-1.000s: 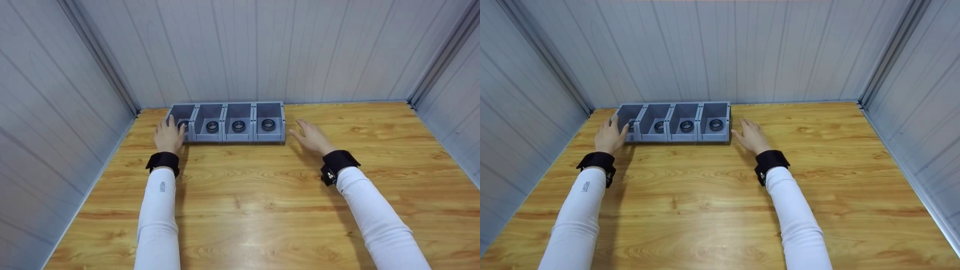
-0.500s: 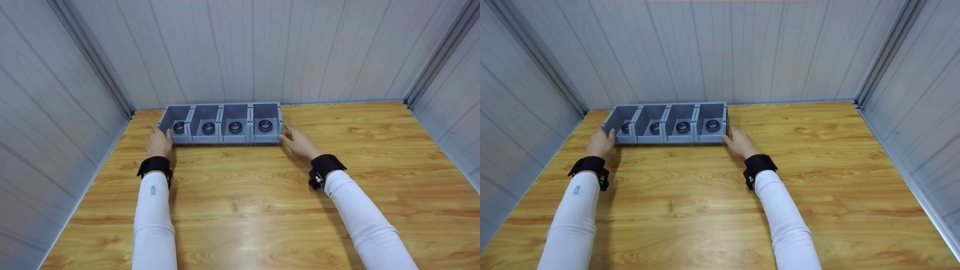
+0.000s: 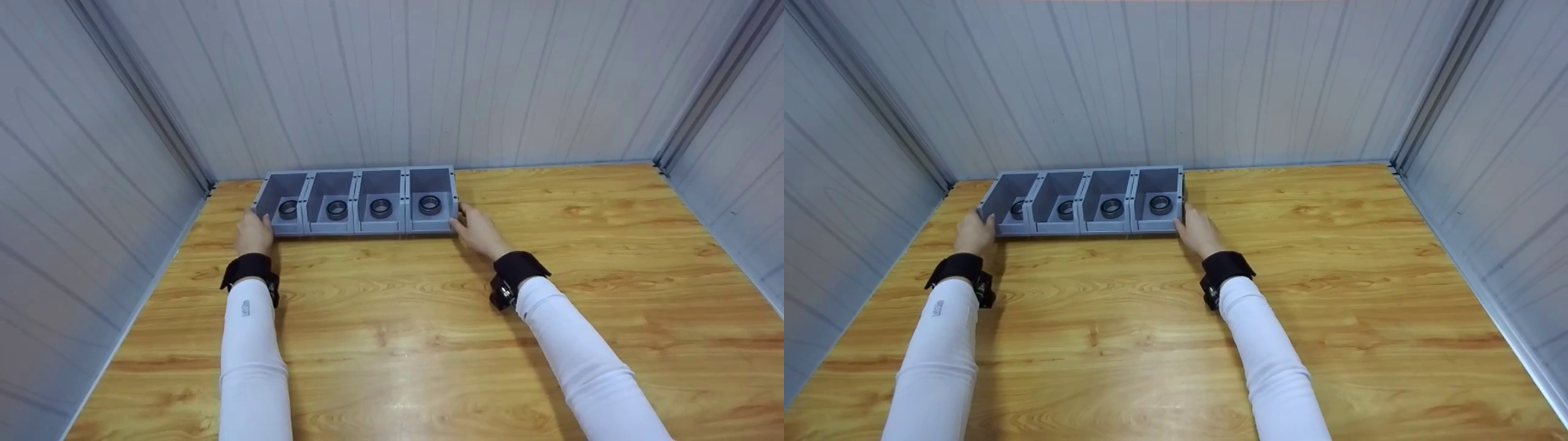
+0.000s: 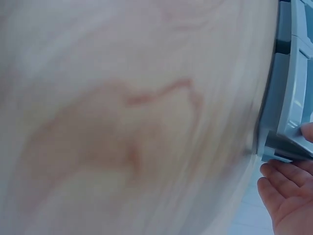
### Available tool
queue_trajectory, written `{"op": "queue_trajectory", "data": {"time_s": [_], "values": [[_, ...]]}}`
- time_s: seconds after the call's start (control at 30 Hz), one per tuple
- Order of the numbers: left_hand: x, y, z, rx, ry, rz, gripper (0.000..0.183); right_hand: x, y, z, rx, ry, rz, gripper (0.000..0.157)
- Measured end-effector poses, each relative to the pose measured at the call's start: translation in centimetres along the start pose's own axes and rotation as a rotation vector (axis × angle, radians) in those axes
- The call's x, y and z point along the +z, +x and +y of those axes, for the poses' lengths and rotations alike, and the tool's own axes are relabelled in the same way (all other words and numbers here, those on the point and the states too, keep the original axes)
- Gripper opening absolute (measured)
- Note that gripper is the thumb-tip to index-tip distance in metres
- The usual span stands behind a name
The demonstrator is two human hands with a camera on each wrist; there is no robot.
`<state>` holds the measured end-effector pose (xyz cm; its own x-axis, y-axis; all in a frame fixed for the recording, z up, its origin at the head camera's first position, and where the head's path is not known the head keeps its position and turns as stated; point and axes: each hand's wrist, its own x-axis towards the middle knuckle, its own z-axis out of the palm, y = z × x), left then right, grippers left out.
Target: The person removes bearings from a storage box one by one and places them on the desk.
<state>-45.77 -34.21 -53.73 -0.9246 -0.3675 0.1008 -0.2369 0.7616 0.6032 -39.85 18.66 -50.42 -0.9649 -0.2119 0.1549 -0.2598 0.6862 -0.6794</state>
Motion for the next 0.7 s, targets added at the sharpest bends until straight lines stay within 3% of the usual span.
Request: {"op": "queue_trajectory", "data": {"time_s": [0.17,0.43,0.7], "values": [[-0.1,-0.3,0.1,-0.017,-0.014,0.021,0.051,-0.6,-0.8,-2.4,0.027,0.020,0.017,0.044],[-0.2,-0.4,-0.5,-0.015,-0.005,0.054,0.045,1.9,2.4,2.5,0.027,-0.033,0.029,0.050],[-0.5,-0.6,-1.0,0.008,-0.012,0.074,0.034,2.0,3.2,3.9,0.003,-0.024,0.025,0.043]]}}
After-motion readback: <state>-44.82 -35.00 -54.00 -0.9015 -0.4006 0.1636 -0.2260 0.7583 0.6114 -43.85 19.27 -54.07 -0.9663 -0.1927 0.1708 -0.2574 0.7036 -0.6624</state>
